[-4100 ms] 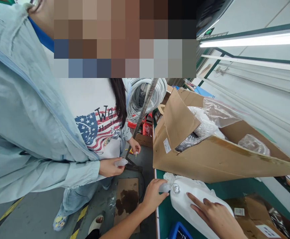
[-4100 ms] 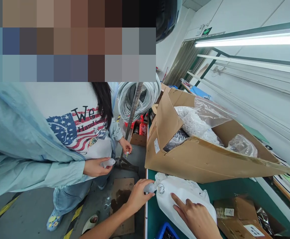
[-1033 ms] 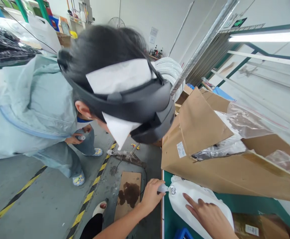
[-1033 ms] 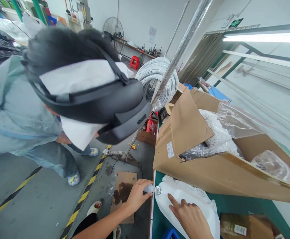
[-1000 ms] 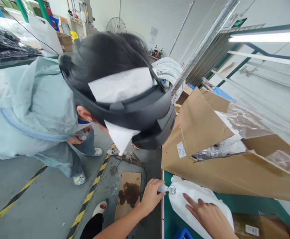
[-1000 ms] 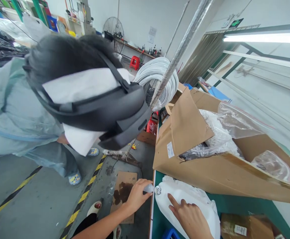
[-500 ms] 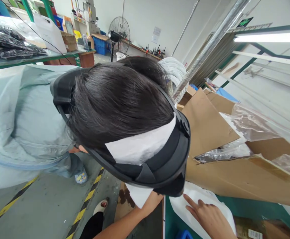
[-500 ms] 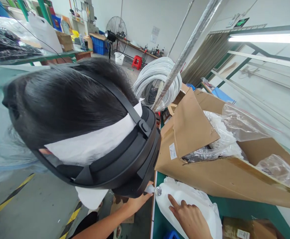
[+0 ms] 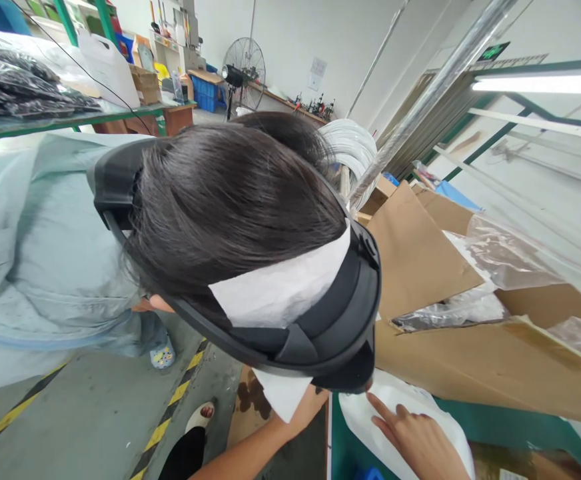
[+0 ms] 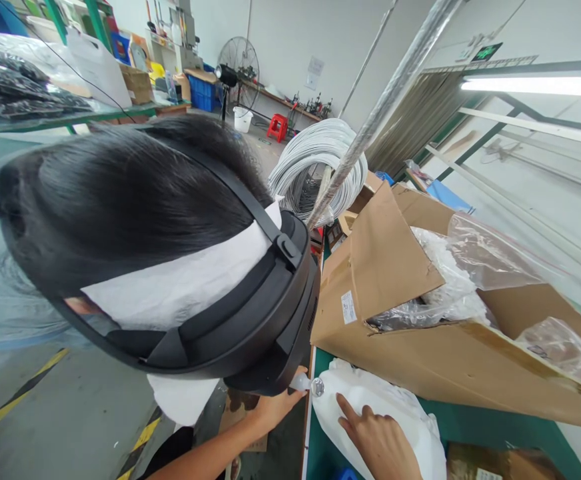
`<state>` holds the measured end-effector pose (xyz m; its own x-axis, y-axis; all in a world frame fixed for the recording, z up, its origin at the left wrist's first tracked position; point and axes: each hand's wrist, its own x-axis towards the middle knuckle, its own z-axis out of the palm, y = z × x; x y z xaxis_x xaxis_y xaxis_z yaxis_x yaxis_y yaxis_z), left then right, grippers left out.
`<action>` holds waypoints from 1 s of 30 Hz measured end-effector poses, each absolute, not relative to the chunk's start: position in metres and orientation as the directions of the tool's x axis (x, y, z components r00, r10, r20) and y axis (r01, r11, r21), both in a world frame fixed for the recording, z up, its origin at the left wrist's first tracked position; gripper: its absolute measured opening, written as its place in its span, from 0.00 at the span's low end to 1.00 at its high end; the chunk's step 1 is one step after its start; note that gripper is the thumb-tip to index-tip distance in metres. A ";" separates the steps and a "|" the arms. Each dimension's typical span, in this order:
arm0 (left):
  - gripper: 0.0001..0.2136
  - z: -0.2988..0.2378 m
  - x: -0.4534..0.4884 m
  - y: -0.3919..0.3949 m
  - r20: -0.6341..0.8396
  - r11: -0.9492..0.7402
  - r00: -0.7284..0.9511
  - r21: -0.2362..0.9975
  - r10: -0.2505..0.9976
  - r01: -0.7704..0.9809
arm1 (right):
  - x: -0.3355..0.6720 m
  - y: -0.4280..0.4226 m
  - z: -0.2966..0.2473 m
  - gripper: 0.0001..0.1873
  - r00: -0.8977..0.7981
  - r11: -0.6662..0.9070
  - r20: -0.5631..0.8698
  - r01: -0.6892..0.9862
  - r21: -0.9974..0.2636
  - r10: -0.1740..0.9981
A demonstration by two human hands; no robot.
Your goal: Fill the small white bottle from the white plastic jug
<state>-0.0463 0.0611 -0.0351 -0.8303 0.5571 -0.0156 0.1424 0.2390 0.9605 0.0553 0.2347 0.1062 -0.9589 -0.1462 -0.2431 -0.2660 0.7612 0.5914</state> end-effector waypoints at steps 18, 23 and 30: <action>0.15 -0.036 -0.051 0.070 0.016 0.206 -0.798 0.963 0.603 0.175 | 0.051 0.240 0.099 0.19 -0.954 0.744 -0.237 -0.294 0.600 -0.186; 0.17 -0.029 -0.056 0.061 0.025 0.222 -0.803 0.956 0.595 0.194 | 0.044 0.232 0.105 0.20 -0.950 0.730 -0.228 -0.309 0.610 -0.212; 0.17 -0.012 -0.059 0.077 0.029 0.240 -0.803 0.947 0.595 0.212 | 0.039 0.247 0.125 0.19 -0.951 0.735 -0.220 -0.309 0.604 -0.218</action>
